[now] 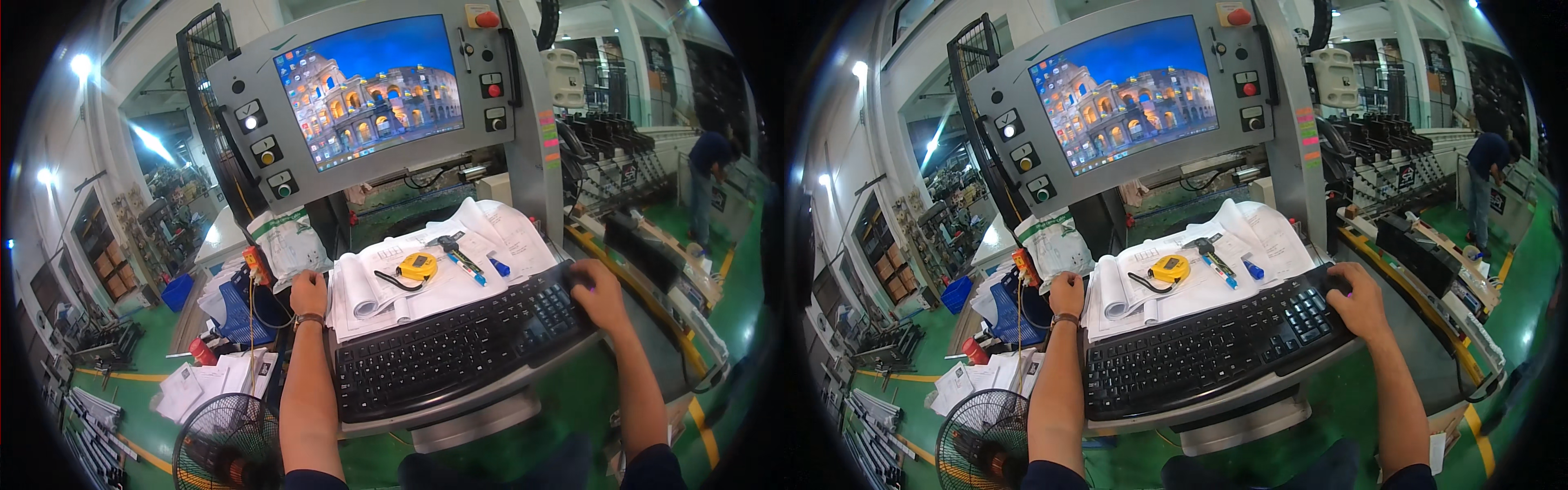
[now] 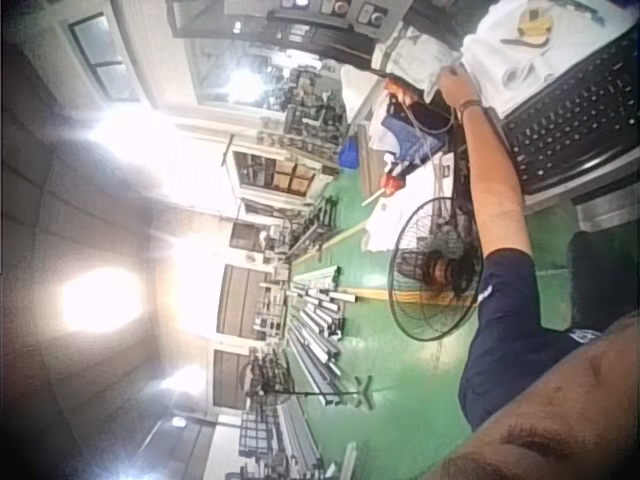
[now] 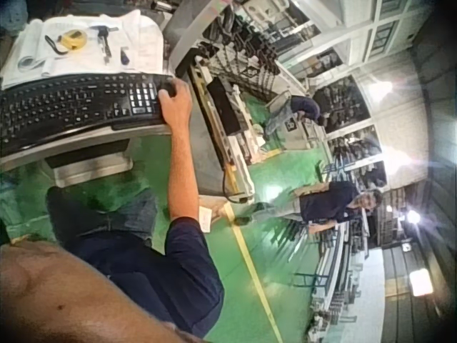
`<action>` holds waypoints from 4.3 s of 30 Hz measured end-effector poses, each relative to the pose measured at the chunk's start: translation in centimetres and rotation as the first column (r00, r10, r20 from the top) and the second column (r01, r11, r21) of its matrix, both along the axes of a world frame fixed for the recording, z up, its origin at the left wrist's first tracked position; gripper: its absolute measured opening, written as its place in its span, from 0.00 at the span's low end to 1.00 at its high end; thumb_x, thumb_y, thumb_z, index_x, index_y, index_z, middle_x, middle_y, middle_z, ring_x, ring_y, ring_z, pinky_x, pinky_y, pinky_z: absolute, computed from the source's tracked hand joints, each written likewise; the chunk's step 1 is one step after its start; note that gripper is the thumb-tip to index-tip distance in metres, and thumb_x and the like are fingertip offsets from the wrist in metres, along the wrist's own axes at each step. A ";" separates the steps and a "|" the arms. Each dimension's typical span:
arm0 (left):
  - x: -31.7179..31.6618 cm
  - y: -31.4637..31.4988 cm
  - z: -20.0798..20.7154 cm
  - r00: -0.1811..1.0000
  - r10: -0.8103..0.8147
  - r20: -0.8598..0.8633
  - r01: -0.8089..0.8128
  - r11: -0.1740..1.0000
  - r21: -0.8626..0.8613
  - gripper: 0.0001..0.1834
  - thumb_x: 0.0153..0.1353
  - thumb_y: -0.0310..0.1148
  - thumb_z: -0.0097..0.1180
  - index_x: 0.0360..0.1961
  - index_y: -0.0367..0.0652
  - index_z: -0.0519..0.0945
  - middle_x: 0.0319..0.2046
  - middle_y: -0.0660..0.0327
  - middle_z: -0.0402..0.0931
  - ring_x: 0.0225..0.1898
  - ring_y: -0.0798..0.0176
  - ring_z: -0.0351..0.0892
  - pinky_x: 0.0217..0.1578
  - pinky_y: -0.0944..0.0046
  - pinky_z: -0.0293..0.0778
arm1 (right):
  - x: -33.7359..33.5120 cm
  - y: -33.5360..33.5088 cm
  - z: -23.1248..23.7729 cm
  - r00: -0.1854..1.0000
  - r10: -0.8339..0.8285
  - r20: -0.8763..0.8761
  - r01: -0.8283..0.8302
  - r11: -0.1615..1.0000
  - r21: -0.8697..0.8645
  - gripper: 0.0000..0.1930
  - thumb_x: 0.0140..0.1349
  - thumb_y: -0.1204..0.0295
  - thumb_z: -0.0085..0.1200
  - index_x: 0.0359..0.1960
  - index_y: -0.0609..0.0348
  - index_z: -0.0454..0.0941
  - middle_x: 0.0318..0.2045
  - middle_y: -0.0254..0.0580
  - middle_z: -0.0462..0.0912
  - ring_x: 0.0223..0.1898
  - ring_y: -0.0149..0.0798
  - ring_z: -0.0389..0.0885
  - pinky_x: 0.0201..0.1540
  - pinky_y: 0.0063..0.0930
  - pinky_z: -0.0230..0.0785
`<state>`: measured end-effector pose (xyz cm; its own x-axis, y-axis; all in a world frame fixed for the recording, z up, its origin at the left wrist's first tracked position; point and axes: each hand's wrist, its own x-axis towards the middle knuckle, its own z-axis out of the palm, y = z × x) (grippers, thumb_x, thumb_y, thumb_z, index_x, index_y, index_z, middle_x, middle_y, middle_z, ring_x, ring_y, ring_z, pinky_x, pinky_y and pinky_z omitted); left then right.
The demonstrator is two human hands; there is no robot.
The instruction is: The person operates an industrial machine by using a keyboard and a physical control panel.
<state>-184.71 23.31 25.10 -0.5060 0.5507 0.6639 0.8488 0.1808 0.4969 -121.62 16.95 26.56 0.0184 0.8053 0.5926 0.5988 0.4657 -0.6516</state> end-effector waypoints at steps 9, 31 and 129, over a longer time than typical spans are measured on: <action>0.4 -0.2 0.1 1.000 0.007 -0.026 -0.006 1.000 0.012 0.10 0.67 0.41 0.66 0.40 0.46 0.89 0.44 0.54 0.86 0.45 0.42 0.87 0.47 0.45 0.82 | -0.2 -0.1 0.2 1.000 0.003 0.006 -0.003 1.000 -0.009 0.21 0.57 0.69 0.59 0.53 0.62 0.86 0.57 0.48 0.86 0.57 0.50 0.86 0.54 0.38 0.79; 0.6 -0.2 0.0 1.000 -0.012 -0.016 0.012 1.000 -0.012 0.11 0.67 0.42 0.66 0.40 0.46 0.90 0.44 0.53 0.87 0.45 0.43 0.88 0.47 0.45 0.83 | -0.4 -0.4 0.8 1.000 0.004 0.031 -0.001 0.995 -0.097 0.34 0.63 0.67 0.63 0.72 0.59 0.75 0.65 0.54 0.81 0.65 0.55 0.81 0.68 0.44 0.73; 0.9 -0.6 0.3 0.999 -0.029 0.025 0.032 0.989 -0.141 0.15 0.66 0.44 0.65 0.42 0.44 0.90 0.44 0.50 0.90 0.48 0.42 0.89 0.49 0.45 0.83 | -0.4 0.1 0.3 0.997 -0.044 0.056 0.049 0.995 -0.085 0.26 0.64 0.68 0.60 0.64 0.61 0.79 0.64 0.52 0.81 0.65 0.56 0.82 0.67 0.44 0.74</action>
